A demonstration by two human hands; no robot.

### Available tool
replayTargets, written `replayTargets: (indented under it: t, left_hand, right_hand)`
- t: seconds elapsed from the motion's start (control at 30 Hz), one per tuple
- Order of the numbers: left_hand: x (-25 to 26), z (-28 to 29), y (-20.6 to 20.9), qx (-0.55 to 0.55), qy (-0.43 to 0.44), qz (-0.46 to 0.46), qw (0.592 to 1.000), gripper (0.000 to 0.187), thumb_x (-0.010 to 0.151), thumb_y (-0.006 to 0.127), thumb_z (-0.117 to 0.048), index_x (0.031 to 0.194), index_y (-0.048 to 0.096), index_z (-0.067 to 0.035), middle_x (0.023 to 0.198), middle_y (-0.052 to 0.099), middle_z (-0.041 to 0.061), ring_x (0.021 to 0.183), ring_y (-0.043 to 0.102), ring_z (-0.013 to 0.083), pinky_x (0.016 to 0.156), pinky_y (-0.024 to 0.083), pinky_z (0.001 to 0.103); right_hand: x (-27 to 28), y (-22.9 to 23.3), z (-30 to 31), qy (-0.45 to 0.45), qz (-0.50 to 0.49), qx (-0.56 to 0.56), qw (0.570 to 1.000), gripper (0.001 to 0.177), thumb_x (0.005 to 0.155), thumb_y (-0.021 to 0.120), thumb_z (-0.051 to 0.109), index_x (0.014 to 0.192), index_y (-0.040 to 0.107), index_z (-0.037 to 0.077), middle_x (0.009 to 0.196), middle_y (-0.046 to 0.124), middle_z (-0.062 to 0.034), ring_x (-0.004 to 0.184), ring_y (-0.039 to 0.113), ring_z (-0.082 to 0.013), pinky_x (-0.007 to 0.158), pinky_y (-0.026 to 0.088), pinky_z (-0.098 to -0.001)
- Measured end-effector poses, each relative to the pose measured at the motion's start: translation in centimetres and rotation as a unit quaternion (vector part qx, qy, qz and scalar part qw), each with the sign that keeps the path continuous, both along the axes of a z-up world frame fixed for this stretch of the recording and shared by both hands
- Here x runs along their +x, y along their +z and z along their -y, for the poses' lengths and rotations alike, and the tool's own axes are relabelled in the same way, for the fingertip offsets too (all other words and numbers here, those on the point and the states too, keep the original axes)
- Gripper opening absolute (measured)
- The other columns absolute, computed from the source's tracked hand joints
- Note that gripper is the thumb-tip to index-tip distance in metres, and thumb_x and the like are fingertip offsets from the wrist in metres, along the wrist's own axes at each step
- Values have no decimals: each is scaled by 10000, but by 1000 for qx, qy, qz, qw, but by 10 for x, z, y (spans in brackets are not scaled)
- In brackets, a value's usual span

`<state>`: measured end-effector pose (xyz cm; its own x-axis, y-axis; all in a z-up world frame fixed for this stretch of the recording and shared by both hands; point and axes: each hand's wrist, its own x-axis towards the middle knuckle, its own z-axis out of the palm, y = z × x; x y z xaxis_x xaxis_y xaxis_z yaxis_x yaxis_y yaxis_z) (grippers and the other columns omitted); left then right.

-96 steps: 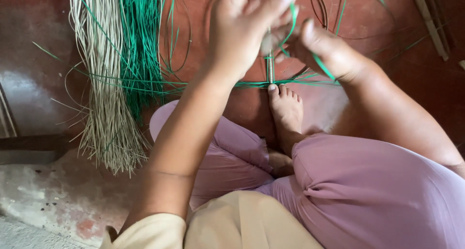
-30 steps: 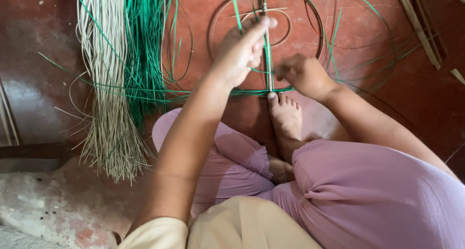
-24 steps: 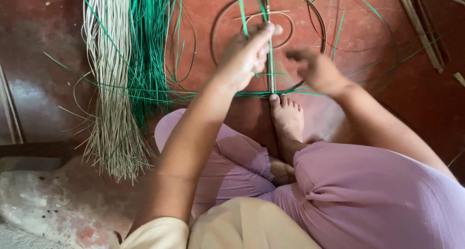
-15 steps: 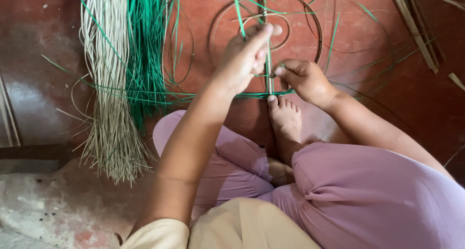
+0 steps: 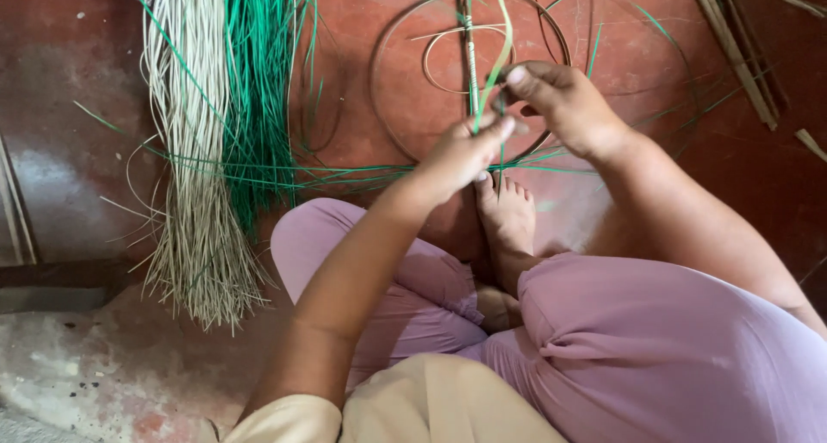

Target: The person weaves green and natural plant fibers around a circular wooden frame while sitting on the floor.

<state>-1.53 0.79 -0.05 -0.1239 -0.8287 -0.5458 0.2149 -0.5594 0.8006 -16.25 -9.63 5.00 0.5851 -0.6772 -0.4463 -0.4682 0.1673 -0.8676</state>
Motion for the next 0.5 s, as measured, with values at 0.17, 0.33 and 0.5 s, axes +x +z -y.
replayTargets:
  t: [0.17,0.33,0.5]
  left_hand:
    - [-16,-14,-44,-32,7,-3,999,313,1009,568,-376,1162,761,-184,1024,725,-78,864,565,19,769,456,208]
    - [-17,-16,-69,-26,95,-99,990,221,996,688,-317,1151,735,-167,563,453,-23,438,414,20,334,302,151]
    - [-23,-24,-73,-15,76,-84,993,188,961,697,-236,1106,758,-133,525,442,-22,426,385,12,313,259,167]
  right_hand:
    - [-4,-29,-6,-40,25,-66,997,183,1085,560,267,1058,684,136,972,716,35,809,587,-38,716,451,-214]
    - [-2,-29,-27,1,27,-89,996,276,1111,561,237,1269,677,42,944,722,-124,706,564,-139,663,469,-279]
    - [-4,-53,-32,-44,41,10,998,189,949,749,111,1115,679,54,869,695,-45,783,663,-83,615,522,-213]
